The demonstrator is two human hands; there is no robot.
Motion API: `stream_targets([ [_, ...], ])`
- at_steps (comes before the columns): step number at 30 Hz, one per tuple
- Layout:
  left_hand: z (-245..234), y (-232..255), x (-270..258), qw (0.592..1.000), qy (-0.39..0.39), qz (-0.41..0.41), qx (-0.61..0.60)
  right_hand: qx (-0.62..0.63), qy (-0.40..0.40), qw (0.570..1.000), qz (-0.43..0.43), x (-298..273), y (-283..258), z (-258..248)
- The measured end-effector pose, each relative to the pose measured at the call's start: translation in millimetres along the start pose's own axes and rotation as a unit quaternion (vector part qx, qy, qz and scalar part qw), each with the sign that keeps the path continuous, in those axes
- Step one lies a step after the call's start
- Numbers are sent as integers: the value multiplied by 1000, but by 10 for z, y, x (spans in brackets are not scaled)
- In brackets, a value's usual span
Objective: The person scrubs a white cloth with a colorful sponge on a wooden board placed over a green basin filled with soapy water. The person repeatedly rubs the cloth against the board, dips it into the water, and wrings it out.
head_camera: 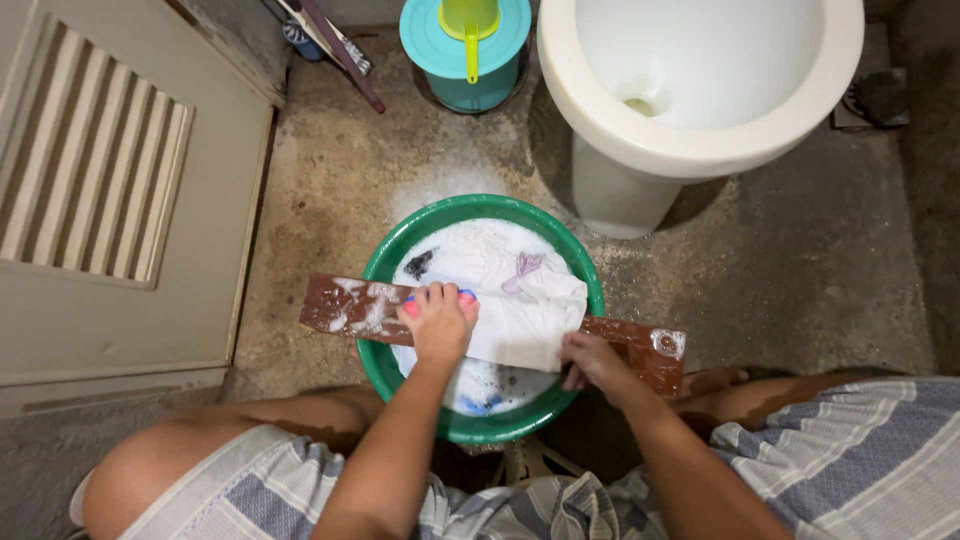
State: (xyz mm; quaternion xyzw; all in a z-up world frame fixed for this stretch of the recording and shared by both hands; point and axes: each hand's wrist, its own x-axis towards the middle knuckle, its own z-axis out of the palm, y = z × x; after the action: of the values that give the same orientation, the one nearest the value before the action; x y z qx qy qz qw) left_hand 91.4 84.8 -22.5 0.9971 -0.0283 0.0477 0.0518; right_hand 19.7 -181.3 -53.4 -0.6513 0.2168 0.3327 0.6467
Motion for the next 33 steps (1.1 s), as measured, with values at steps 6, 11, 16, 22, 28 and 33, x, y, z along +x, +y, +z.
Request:
stream_targets([
  [6, -87, 50, -25, 1000, -13, -1, 5, -114, 209, 963, -127, 210, -108, 251],
  [11, -94, 42, 3, 999, -35, -6, 5, 62, 240, 944, -215, 491, 435, 376],
  [16, -96, 48, 30, 999, -44, -4, 4, 130, 177, 971, -90, 173, 71, 440],
  [22, -66, -10, 21, 1000, -29, 5, -7, 32, 114, 985, -123, -62, -179, 299],
  [28, 135, 98, 11, 998, -13, -50, 30, -28, 128, 985, -115, -104, -17, 217],
  [33, 280, 1010, -260, 996, 63, 51, -33, -171, 202, 885, -384, 31, 228, 206],
])
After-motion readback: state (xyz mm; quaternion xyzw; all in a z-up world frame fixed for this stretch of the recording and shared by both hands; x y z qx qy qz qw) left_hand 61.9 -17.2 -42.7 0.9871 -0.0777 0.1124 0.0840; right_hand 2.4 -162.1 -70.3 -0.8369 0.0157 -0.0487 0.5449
